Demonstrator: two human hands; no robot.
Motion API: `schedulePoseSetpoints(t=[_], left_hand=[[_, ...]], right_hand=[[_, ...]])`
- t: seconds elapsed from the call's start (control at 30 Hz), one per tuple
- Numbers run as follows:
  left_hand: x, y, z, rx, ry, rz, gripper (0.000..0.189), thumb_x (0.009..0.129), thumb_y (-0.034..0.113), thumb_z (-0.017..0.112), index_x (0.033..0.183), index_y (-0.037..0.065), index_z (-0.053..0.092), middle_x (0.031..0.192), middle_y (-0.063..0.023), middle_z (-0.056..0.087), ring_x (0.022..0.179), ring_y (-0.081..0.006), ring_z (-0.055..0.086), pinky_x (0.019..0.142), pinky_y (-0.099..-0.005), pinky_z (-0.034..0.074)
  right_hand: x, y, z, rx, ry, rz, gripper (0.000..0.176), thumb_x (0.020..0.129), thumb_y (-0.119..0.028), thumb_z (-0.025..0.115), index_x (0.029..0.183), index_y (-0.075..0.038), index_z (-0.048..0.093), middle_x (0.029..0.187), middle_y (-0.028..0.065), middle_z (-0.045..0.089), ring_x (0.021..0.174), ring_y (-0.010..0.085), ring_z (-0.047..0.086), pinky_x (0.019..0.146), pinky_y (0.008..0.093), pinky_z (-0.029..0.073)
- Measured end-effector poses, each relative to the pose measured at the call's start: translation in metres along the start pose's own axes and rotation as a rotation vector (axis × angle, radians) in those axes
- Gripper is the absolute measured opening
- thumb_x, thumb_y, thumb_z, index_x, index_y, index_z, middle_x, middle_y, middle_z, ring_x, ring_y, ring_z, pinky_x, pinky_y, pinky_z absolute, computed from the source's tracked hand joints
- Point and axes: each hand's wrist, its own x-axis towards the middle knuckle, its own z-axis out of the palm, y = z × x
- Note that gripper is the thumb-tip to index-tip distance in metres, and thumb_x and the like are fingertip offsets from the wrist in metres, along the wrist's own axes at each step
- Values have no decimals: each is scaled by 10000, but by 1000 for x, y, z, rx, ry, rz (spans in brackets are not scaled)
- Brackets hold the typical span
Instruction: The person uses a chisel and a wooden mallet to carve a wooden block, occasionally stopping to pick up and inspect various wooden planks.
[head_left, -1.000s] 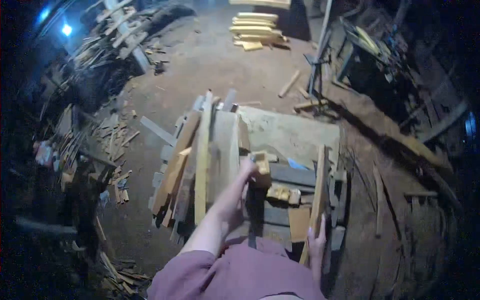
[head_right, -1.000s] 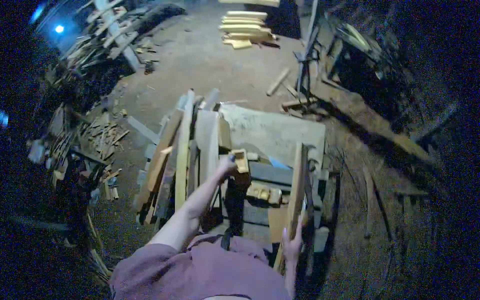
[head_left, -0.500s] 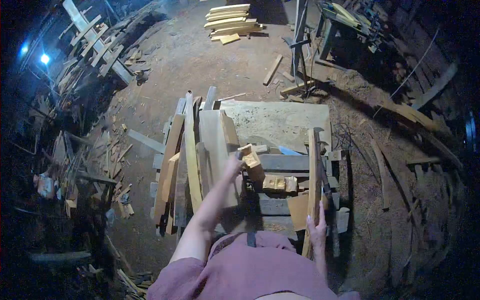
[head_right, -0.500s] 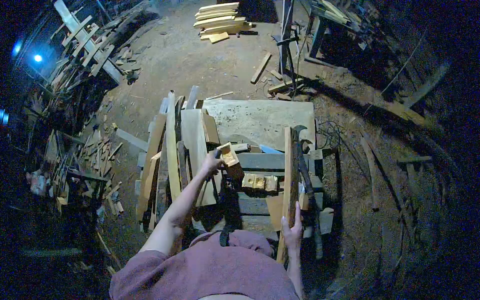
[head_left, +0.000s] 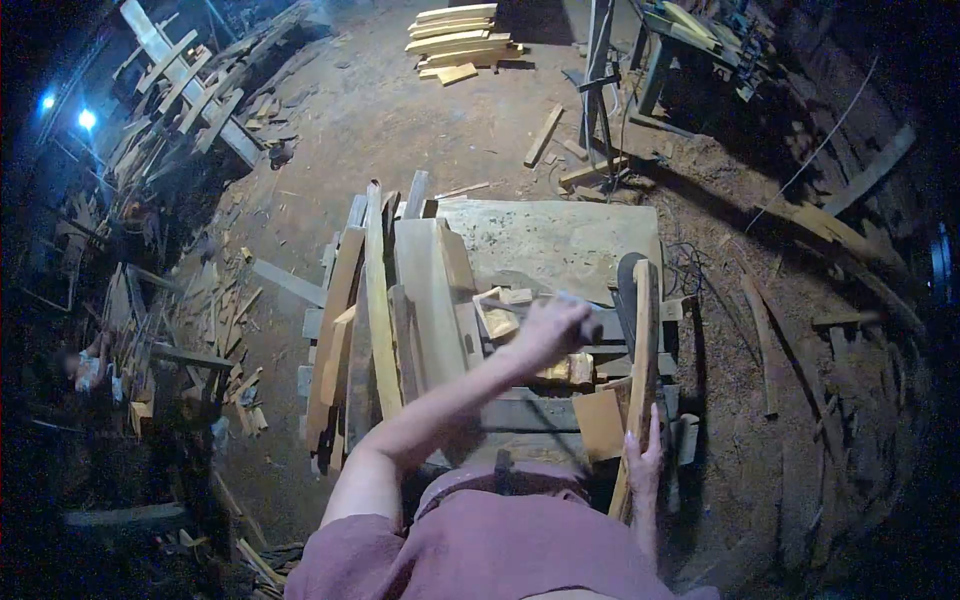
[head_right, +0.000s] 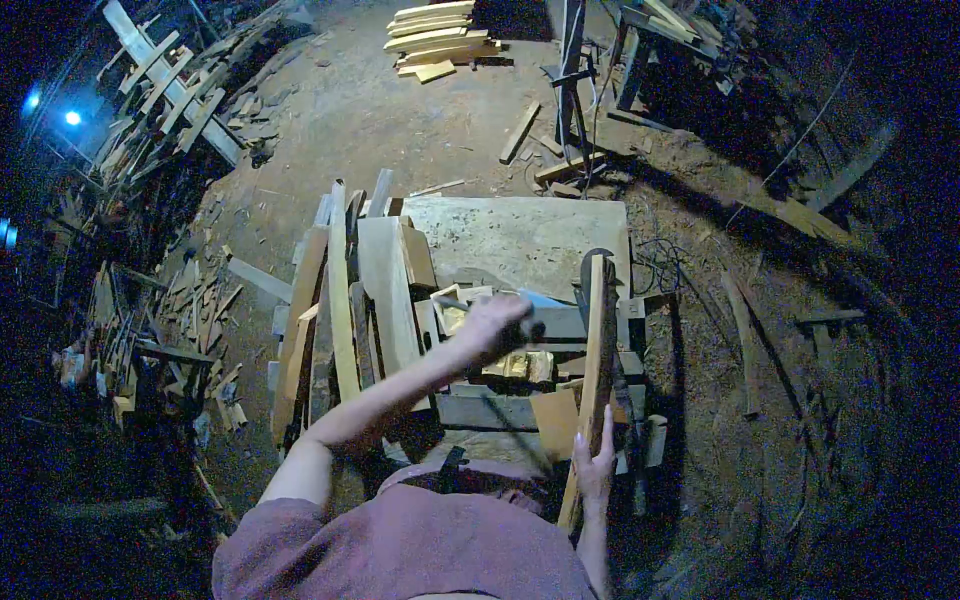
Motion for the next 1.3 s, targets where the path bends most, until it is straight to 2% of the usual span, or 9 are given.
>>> schedulePoseSetpoints(t=[0.17, 0.37, 0.57, 0.87, 0.93, 1.0, 1.13, 1.17, 1.3], left_hand=[[-29, -1, 40, 137, -143, -69, 263, 769, 193, 583, 1001, 103, 499, 893, -108, 518, 961, -303, 510, 831, -561, 341], [-49, -7, 50, 24, -162, -134, 274, 756, 200, 587, 999, 104, 507, 902, -119, 506, 957, -319, 500, 822, -538, 352], [-47, -10, 60, 34, -89, -150, 252, 760, 189, 577, 992, 107, 521, 906, -127, 517, 946, -328, 506, 813, -517, 354], [-23, -11, 63, -35, 142, -277, 273, 733, 140, 585, 1000, 105, 543, 941, -150, 555, 932, -344, 516, 824, -513, 332], [-22, -14, 70, -2, 118, -311, 265, 733, 137, 583, 992, 103, 538, 938, -145, 557, 931, -339, 518, 821, -519, 333], [-21, -16, 75, -18, 147, -318, 256, 732, 129, 578, 983, 102, 536, 932, -132, 552, 926, -335, 520, 843, -549, 328], [-25, -25, 73, 1, 87, -362, 413, 694, 44, 575, 1089, 108, 471, 983, -149, 487, 978, -343, 473, 898, -558, 295], [-25, -25, 74, -19, 99, -367, 406, 693, 39, 572, 1081, 107, 473, 981, -148, 486, 978, -341, 471, 902, -559, 291], [-20, -20, 72, -40, 122, -405, 380, 703, 63, 582, 1067, 99, 477, 988, -144, 490, 980, -336, 467, 912, -571, 275]], right_hand=[[-6, 28, -6, -66, 112, -164, 644, 844, -136, 534, 1405, -123, 219, 1267, 116, 427, 930, 138, 486, 753, 245, 432], [-13, 20, -13, 23, 95, -28, 649, 838, -147, 542, 1397, -74, 221, 1328, 118, 380, 1088, 182, 442, 911, 291, 365], [-7, 40, -27, -43, 146, -132, 628, 845, -184, 521, 1382, -30, 236, 1359, 142, 350, 1238, 233, 338, 1019, 326, 255], [-15, 32, -24, -256, 327, -206, 635, 858, -294, 475, 1377, -25, 227, 1300, 222, 393, 1172, 294, 422, 959, 362, 352], [-12, 39, 3, -234, 120, -322, 633, 847, -285, 499, 1376, -44, 249, 1341, 206, 367, 1224, 282, 384, 1000, 354, 312], [-14, 24, 26, -177, -189, -191, 638, 829, -238, 534, 1377, -60, 262, 1372, 168, 347, 1239, 253, 372, 1014, 334, 290], [-9, 19, 20, -256, -71, -230, 676, 800, -222, 574, 1381, -76, 261, 1297, 214, 424, 1112, 299, 495, 924, 357, 386], [-6, 18, 19, -41, -27, -291, 667, 812, -219, 554, 1385, -65, 248, 1289, 207, 433, 1085, 269, 497, 922, 361, 389], [0, 20, 10, 19, -34, -197, 662, 837, -254, 536, 1384, -43, 230, 1337, 166, 396, 1175, 227, 429, 981, 325, 340]])
